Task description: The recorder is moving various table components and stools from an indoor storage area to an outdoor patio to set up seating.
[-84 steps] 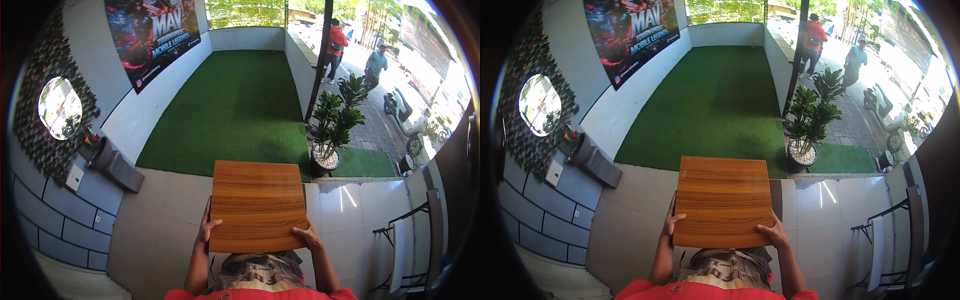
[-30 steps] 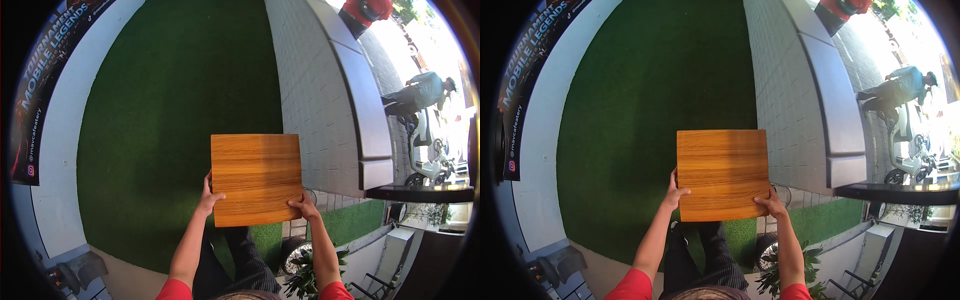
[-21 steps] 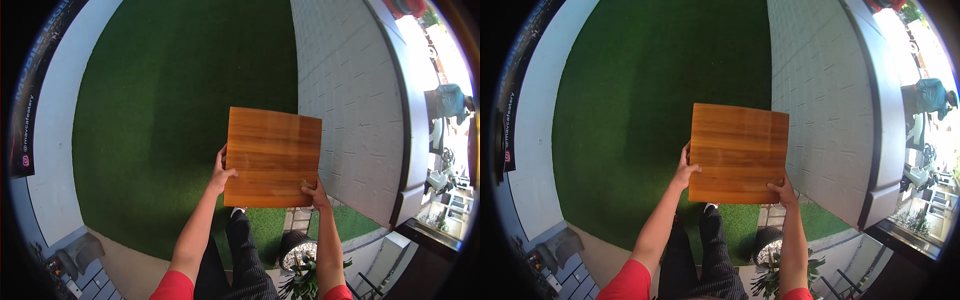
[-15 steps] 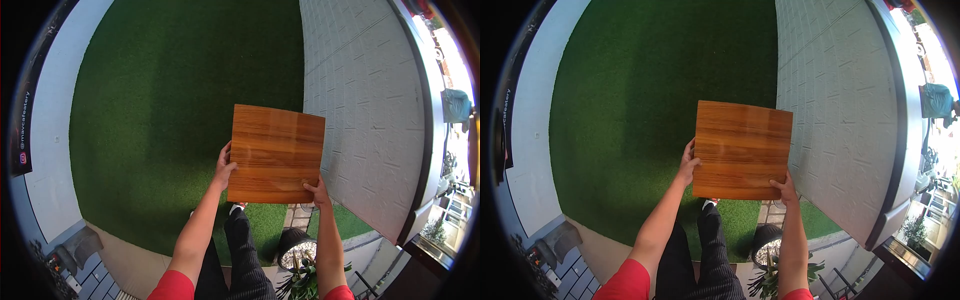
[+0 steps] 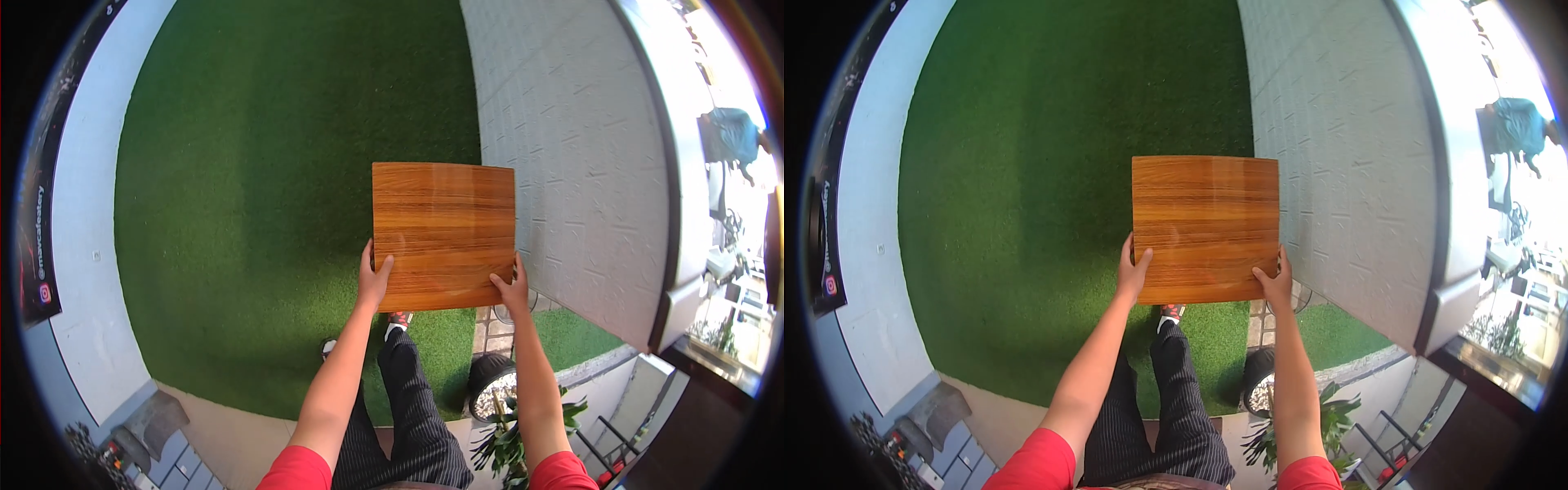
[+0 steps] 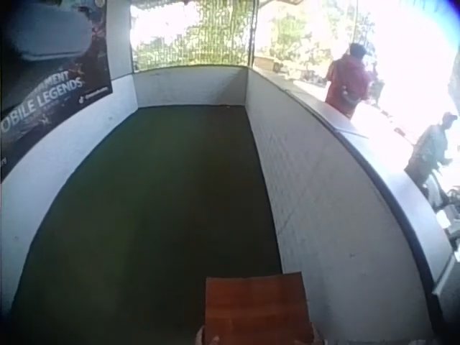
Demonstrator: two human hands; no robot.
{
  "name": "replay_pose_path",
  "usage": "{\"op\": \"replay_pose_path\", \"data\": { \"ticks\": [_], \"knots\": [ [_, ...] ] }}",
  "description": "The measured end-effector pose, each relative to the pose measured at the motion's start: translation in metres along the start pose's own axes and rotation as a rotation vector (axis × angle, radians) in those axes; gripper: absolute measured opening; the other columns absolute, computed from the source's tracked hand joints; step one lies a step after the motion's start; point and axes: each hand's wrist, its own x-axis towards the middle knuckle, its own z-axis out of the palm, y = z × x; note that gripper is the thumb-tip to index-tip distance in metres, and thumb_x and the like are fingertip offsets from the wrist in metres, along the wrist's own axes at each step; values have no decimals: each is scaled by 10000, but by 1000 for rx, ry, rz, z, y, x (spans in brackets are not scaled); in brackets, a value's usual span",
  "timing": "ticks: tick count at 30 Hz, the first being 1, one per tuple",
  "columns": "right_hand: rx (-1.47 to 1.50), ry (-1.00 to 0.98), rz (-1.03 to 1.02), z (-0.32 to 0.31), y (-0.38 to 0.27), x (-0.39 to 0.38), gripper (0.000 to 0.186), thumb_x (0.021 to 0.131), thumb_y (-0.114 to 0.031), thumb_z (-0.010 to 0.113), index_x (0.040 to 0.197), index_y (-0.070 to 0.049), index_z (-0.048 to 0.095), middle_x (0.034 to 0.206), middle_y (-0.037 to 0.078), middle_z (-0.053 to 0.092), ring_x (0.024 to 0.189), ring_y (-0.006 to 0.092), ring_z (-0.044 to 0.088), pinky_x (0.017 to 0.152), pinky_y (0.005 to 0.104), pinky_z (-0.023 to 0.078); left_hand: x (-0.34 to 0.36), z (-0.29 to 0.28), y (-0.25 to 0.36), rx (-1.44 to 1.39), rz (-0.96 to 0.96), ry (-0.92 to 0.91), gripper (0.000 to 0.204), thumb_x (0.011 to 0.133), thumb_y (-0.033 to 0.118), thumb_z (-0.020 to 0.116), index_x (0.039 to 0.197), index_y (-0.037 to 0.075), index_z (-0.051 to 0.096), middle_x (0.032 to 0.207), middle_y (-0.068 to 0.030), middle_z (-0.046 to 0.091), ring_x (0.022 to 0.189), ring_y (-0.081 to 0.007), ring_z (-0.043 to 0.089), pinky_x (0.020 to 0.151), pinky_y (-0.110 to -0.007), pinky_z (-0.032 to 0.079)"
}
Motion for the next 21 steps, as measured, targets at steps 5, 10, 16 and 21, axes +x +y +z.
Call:
{"op": "replay_pose_path", "data": {
  "ticks": [5, 10, 16, 21],
  "knots": [
    [-517, 150, -201, 53, -29, -123, 758, 663, -105, 725, 1345, -53, 400, 1318, 234, 444, 1219, 388, 416, 1020, 444, 338, -100, -80, -43, 287, -161, -39, 650, 831, 173, 657, 1379, 51, 331, 1360, -186, 397, 1193, -279, 469, 997, -378, 378],
    [-259, -348, 195, 75, 6, -302, 465, 743, -233, 696, 1168, -75, 592, 1112, 139, 626, 1044, 269, 591, 911, 361, 456, -216, -179, -39, 376, -609, -410, 510, 866, 322, 596, 1306, 112, 442, 1198, -72, 564, 1037, -178, 576, 846, -363, 433],
    [56, -84, 484, 90, 48, -507, 325, 806, -268, 652, 1080, -94, 652, 1015, 98, 672, 938, 197, 639, 853, 321, 487, -280, -271, -3, 707, -672, -577, 496, 862, 322, 608, 1292, 140, 442, 1213, -58, 552, 1001, -168, 574, 804, -359, 439],
    [267, 353, 716, 94, 85, -667, 337, 802, -282, 640, 1089, -106, 644, 1013, 96, 675, 939, 224, 641, 850, 339, 487, -282, -324, 20, 961, -763, -579, 261, 875, 335, 530, 1027, 123, 539, 975, -35, 577, 919, -206, 591, 728, -431, 494]
  ]
}}
